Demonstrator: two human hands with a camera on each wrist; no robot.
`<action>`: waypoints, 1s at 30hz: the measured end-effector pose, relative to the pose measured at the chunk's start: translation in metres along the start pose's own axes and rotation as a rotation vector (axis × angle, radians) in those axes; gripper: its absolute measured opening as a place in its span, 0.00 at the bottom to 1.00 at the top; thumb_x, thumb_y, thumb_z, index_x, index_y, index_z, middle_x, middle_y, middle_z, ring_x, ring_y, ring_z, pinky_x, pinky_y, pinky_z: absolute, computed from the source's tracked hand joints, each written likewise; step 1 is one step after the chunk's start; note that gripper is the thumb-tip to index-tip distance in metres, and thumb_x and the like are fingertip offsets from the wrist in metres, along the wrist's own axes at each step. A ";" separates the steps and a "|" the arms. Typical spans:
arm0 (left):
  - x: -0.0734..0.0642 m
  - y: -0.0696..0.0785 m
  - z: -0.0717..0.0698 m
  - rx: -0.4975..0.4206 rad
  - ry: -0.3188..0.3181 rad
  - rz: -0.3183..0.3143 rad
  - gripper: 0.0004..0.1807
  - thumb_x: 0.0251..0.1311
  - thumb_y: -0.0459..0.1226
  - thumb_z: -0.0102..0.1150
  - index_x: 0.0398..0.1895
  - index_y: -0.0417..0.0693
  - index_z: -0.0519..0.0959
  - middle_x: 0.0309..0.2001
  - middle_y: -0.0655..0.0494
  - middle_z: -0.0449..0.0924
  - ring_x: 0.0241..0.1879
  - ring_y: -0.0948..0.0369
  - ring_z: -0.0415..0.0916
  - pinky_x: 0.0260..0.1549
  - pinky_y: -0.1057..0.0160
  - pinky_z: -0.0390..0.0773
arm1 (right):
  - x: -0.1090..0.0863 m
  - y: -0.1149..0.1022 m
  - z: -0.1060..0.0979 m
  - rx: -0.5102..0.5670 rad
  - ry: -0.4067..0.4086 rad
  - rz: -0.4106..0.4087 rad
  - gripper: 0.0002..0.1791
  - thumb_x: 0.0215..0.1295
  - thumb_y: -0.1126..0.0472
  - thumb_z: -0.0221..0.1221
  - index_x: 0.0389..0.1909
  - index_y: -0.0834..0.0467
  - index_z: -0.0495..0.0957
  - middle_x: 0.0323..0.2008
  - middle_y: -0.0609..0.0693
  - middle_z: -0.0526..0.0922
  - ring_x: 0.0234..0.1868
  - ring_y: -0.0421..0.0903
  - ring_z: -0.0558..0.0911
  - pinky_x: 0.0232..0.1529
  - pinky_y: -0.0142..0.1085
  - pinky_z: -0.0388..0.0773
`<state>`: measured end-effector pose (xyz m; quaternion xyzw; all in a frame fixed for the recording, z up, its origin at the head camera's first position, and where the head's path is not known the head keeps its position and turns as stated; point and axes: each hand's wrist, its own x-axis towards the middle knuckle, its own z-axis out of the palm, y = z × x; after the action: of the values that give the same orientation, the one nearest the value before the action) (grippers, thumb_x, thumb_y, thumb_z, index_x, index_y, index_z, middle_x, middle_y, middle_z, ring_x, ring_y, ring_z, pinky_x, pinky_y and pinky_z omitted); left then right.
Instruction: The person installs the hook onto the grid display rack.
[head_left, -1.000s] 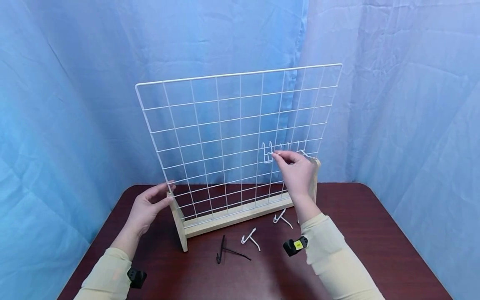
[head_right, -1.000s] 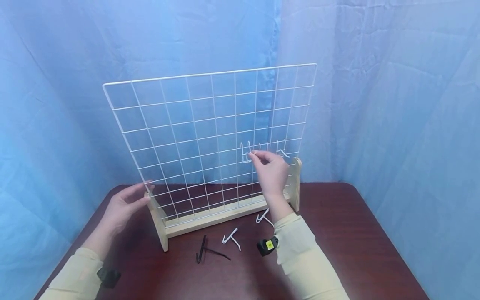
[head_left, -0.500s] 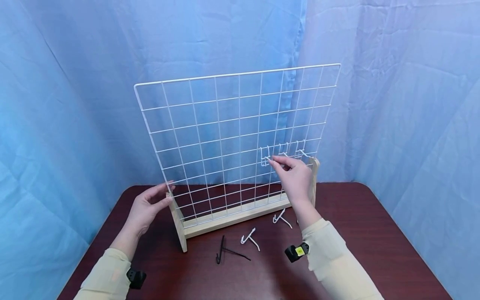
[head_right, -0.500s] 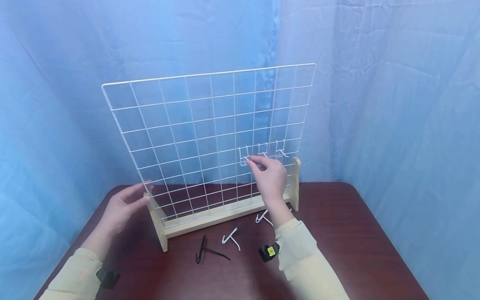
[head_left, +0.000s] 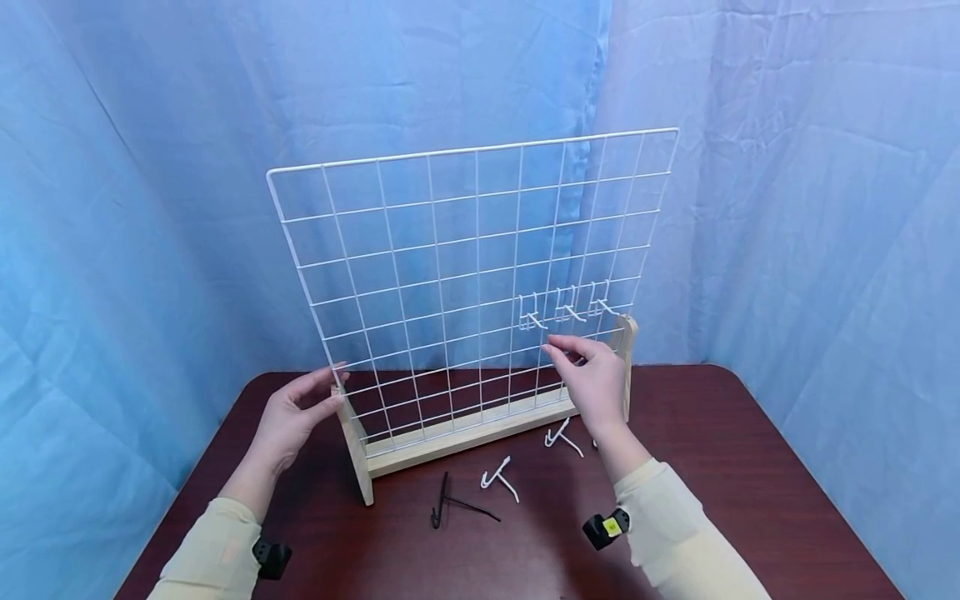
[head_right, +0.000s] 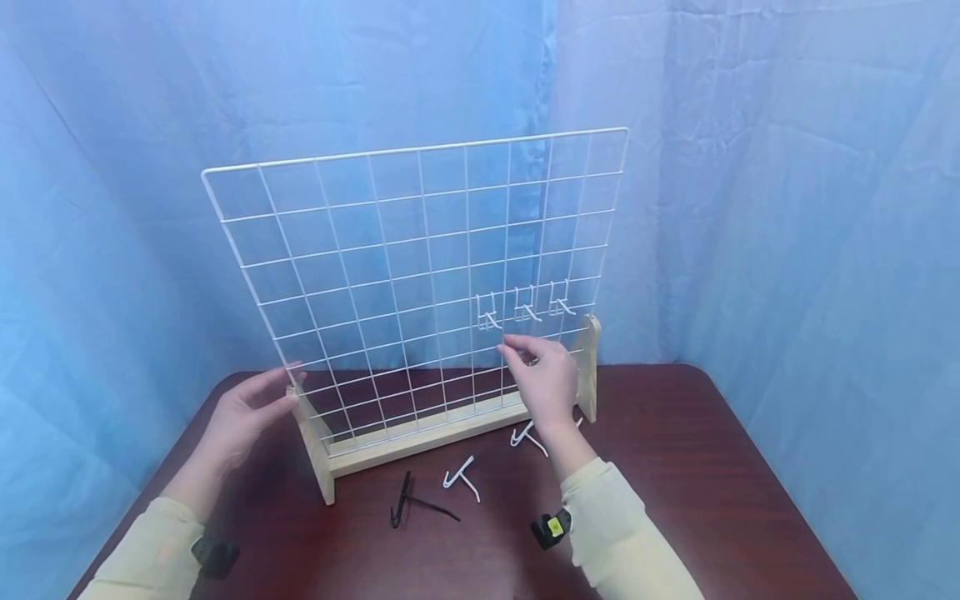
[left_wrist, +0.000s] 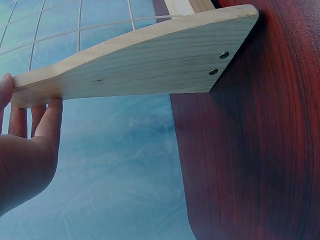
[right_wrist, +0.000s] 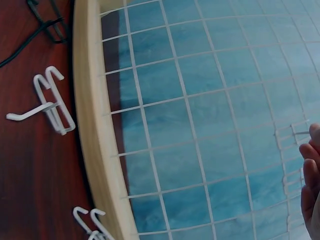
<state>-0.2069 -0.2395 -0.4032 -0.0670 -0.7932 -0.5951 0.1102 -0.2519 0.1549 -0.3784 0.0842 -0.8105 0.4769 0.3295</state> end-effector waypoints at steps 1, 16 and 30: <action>0.000 0.000 0.000 -0.001 0.000 -0.001 0.27 0.61 0.30 0.66 0.65 0.37 0.74 0.52 0.64 0.83 0.61 0.54 0.68 0.48 0.76 0.72 | -0.002 0.002 0.000 0.004 -0.003 -0.002 0.08 0.56 0.61 0.72 0.37 0.58 0.90 0.33 0.50 0.88 0.30 0.42 0.78 0.30 0.24 0.69; 0.000 -0.001 0.000 0.002 0.005 -0.004 0.27 0.61 0.30 0.66 0.65 0.37 0.74 0.52 0.62 0.83 0.56 0.67 0.70 0.48 0.75 0.72 | -0.028 0.023 0.005 0.021 -0.095 -0.034 0.13 0.52 0.64 0.74 0.40 0.60 0.88 0.34 0.50 0.88 0.40 0.48 0.80 0.43 0.37 0.74; 0.000 0.000 0.000 -0.005 0.003 -0.005 0.27 0.62 0.30 0.65 0.65 0.37 0.74 0.53 0.58 0.83 0.55 0.70 0.70 0.50 0.74 0.71 | -0.062 0.043 0.014 -0.049 -0.193 -0.024 0.17 0.51 0.62 0.75 0.43 0.56 0.88 0.39 0.48 0.88 0.44 0.49 0.80 0.45 0.46 0.75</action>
<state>-0.2065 -0.2393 -0.4032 -0.0646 -0.7916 -0.5976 0.1098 -0.2300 0.1551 -0.4513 0.1312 -0.8487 0.4429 0.2575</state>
